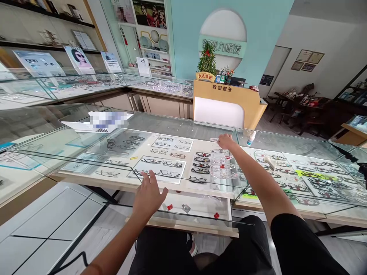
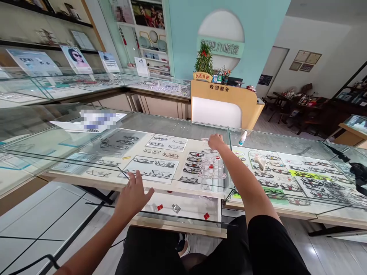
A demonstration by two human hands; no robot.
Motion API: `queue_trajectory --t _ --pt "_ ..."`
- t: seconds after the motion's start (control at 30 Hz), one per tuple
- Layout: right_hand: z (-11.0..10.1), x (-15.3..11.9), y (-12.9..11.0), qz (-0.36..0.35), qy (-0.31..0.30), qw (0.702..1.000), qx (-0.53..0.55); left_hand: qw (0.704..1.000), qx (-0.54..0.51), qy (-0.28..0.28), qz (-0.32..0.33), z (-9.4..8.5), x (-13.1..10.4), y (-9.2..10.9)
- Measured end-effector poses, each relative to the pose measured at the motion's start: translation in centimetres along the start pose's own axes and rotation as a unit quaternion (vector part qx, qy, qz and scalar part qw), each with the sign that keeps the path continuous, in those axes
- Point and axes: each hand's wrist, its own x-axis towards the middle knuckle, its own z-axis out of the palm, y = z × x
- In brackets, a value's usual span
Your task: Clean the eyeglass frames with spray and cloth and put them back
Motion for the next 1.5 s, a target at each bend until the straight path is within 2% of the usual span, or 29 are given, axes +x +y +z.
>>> queue_trajectory --t 0.3,0.43,0.6,0.73,0.83,0.9,0.97,1.07,1.17,1.23,1.3,1.37,1.5 --pt "1.5 0.0 1.5 0.001 0.018 0.999 0.050 1.000 -0.003 -0.009 0.001 -0.3 0.0 0.1" --pt "1.9 -1.3 3.4 0.008 0.071 0.992 0.105 1.000 -0.014 0.000 0.000 -0.4 0.3 0.0" --pt "3.4 -4.0 7.1 0.046 0.169 0.969 0.177 0.999 -0.042 0.020 -0.023 -0.9 0.3 0.1" --pt "5.9 -5.1 9.4 0.077 0.229 0.939 0.243 0.993 -0.072 0.084 -0.031 -2.5 -0.2 2.2" --pt "7.5 -4.9 10.6 0.084 0.239 0.920 0.300 0.984 -0.127 0.122 0.035 -4.6 0.6 6.1" --pt "8.2 -4.4 11.0 0.082 0.236 0.909 0.334 0.971 -0.182 0.127 0.087 -6.1 2.4 9.5" --pt "8.5 -4.0 11.2 0.078 0.232 0.900 0.360 0.955 -0.238 0.105 0.143 -7.4 5.6 13.0" --pt "8.7 -3.6 11.3 0.068 0.222 0.892 0.388 0.936 -0.285 0.079 0.188 -8.6 12.3 17.6" --pt "9.1 -3.3 11.2 0.057 0.217 0.884 0.410 0.930 -0.290 0.072 0.213 -8.7 19.5 20.3" --pt "9.4 -3.2 11.2 0.053 0.216 0.878 0.423 0.933 -0.285 0.060 0.209 -7.9 23.1 21.3" --pt "9.6 -3.0 11.1 0.049 0.215 0.873 0.435 0.938 -0.284 0.055 0.193 -6.5 25.2 21.8" --pt "9.9 -3.0 11.0 0.045 0.212 0.870 0.444 0.939 -0.288 0.038 0.185 -4.7 26.0 22.1" --pt "10.2 -3.0 10.9 0.041 0.202 0.868 0.452 0.929 -0.300 -0.024 0.216 -1.1 25.9 22.6"
